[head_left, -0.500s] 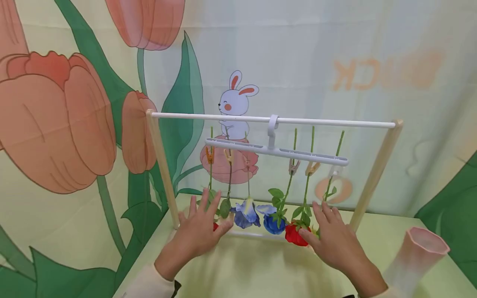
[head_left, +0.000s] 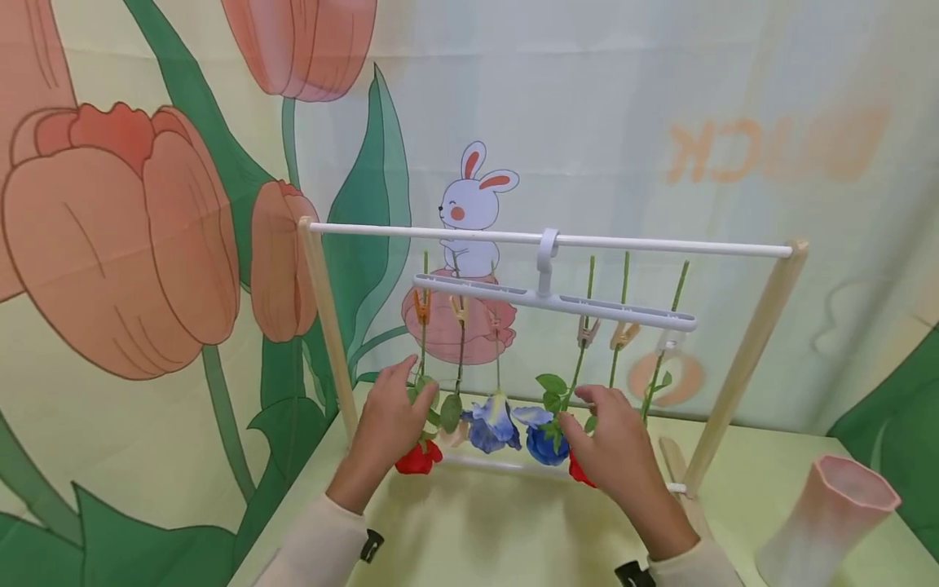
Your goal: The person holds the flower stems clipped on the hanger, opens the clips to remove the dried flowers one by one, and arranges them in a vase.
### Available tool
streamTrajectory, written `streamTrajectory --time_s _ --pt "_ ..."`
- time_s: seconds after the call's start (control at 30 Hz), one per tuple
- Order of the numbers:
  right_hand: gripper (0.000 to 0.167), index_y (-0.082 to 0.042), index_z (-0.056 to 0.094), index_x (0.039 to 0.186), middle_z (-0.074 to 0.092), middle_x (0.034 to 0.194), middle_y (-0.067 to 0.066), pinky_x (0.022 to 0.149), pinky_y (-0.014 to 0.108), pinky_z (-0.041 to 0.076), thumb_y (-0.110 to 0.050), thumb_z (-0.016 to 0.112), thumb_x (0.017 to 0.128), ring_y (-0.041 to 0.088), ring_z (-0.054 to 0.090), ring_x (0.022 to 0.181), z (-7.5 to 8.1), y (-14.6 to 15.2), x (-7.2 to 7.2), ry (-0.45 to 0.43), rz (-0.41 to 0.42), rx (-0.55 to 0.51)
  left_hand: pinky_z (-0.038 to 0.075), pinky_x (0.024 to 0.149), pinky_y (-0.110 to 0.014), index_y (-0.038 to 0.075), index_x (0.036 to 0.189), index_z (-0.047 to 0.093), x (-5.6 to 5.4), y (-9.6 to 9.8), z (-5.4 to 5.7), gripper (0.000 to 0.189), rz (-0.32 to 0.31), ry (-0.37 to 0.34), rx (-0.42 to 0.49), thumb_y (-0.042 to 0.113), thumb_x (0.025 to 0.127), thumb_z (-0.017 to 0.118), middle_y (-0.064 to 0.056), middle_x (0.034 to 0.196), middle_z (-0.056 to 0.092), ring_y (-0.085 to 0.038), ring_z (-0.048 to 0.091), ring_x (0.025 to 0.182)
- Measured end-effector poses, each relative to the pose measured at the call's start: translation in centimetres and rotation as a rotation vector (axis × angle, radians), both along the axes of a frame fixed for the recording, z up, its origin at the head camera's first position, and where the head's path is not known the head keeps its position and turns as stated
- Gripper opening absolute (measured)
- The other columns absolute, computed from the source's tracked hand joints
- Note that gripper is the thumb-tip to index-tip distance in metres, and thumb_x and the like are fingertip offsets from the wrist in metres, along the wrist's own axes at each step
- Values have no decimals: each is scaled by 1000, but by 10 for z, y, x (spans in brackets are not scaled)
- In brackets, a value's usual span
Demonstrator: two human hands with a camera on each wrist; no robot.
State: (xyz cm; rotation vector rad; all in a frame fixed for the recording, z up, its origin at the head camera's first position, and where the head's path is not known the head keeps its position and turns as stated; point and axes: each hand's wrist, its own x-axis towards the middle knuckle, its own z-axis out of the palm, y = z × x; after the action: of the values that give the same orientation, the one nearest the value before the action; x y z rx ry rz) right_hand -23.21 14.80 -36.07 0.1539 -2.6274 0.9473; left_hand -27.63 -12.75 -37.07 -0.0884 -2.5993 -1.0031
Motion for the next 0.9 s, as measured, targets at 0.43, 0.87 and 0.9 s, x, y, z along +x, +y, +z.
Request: streamTrajectory --time_s 0.43,0.87,0.9 --pt "33 -7 66 123 71 108 11 83 43 61 -19 70 93 25 73 95 17 -95 -46 220 79 -384 58 92 -50 4 138 60 -65 -4 0 48 90 57 226 30 98 67 -19 130 64 -37 65 116" --pt "37 -5 67 123 73 111 14 88 45 60 -19 73 90 30 75 98 16 -159 -96 195 57 -576 61 85 -41 8 126 68 -95 5 -2 34 147 -18 388 27 97 68 -13 116 73 -31 68 104" --pt "37 -4 66 124 73 111 15 88 45 61 -18 73 89 30 76 98 16 -162 -98 199 58 -581 61 82 -39 8 123 69 -96 5 -2 32 151 -8 388 26 97 69 -13 113 74 -29 69 100"
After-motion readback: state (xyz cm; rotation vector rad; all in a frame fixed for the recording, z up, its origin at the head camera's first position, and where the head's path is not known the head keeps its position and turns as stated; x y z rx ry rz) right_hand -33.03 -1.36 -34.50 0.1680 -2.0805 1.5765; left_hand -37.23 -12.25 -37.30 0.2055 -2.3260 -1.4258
